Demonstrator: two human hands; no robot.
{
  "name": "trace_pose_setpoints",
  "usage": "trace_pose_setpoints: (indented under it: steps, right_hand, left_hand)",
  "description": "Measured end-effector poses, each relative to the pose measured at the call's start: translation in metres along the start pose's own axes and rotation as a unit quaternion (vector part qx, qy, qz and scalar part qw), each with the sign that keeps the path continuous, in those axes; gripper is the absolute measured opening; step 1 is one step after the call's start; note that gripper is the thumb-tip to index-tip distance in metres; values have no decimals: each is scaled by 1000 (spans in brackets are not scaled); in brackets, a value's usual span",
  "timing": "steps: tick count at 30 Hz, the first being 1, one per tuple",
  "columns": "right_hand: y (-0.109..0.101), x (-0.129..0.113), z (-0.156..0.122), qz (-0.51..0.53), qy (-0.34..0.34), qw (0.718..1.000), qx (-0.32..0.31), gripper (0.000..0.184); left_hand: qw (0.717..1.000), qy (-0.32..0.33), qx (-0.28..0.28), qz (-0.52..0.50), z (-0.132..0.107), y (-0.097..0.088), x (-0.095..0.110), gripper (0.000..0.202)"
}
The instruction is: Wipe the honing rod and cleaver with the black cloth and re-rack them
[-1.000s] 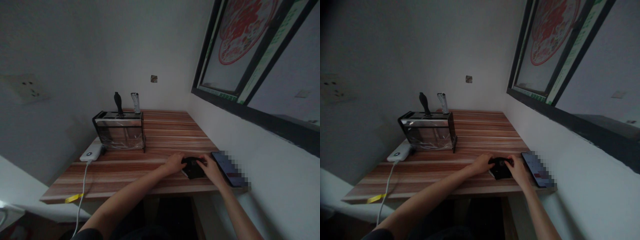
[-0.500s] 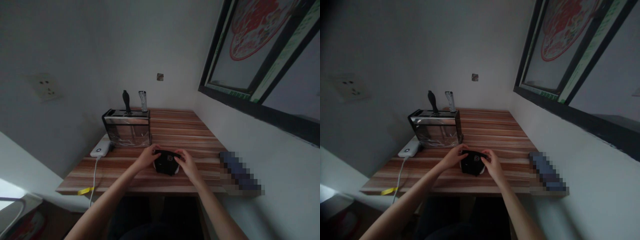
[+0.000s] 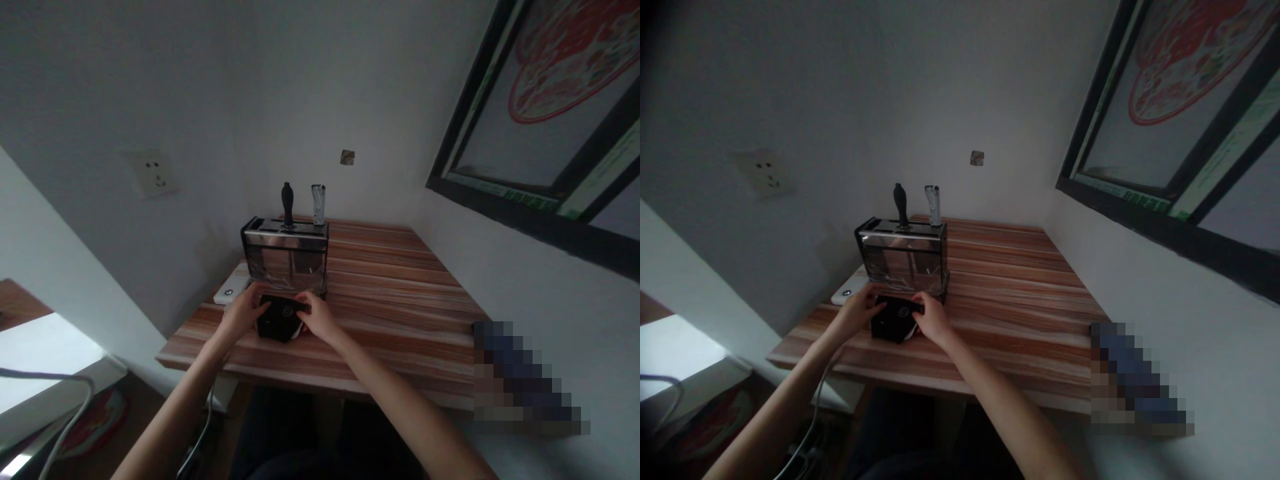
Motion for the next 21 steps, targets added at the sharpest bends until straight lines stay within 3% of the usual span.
trace_pose_setpoints:
  steps: [4,7,10,13,17,21]
  right_hand:
    - [2,-2,10,-54,-24,998,21,35]
    - [2,-1,11,-76,-38,996,24,34]
    - [2,0,10,-85,-48,995,23,33]
    - [3,0,8,-86,-58,994,24,33]
    - [3,-1,7,-88,-63,994,29,32]
    - [3,-3,6,-89,-65,993,32,31]
  left_hand:
    - [998,4,28,50,-5,-11,2,38]
    - [988,21,35,152,-18,-15,13,25]
    - [973,16,8,228,-30,-11,21,14]
    - [958,11,-17,285,-36,-6,26,21]
    - [934,8,-68,349,-35,9,24,28]
    - [924,23,-95,369,-33,19,23,22]
Point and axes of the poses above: each hand's wrist, its own z-axis towards the middle knuckle, its own y-axis out of the palm, x = y × z, the point moved 9 cm from there along z, towards the middle knuckle, and after that the axes turned 1 degree about -z, right-handed, at the moved point
